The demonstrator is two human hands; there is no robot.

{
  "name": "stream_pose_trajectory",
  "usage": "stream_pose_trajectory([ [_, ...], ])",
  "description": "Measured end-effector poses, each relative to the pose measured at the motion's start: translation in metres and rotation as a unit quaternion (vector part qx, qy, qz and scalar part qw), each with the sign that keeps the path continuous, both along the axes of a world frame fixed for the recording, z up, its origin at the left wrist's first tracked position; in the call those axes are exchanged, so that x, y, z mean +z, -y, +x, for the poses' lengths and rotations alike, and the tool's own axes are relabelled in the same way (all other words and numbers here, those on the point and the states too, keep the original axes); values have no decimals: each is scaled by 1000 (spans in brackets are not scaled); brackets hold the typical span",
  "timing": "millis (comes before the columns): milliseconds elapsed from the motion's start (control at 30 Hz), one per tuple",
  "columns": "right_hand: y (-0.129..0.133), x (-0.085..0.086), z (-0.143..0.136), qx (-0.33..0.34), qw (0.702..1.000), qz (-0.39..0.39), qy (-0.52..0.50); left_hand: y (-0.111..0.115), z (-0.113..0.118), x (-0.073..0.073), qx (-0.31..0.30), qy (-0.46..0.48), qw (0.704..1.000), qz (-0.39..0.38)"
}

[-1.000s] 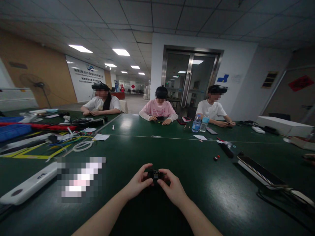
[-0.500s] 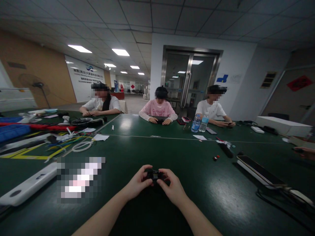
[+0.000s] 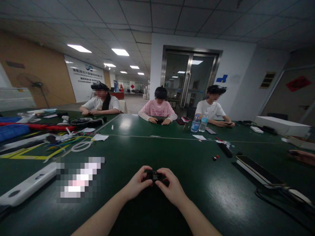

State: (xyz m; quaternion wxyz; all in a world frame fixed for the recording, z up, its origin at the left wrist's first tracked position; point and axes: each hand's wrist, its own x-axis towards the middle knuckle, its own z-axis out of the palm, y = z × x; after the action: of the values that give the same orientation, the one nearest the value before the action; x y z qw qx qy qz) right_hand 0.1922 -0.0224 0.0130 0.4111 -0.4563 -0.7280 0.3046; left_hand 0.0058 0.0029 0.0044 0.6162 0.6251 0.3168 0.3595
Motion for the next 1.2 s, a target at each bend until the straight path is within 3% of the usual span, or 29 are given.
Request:
stream_pose_trajectory([
  [667, 2, 1, -2, 5, 999, -39, 11, 1, -2, 3, -24, 2, 1000, -14],
  [1200, -2, 5, 10, -61, 996, 47, -46, -2, -2, -4, -2, -13, 1000, 5],
])
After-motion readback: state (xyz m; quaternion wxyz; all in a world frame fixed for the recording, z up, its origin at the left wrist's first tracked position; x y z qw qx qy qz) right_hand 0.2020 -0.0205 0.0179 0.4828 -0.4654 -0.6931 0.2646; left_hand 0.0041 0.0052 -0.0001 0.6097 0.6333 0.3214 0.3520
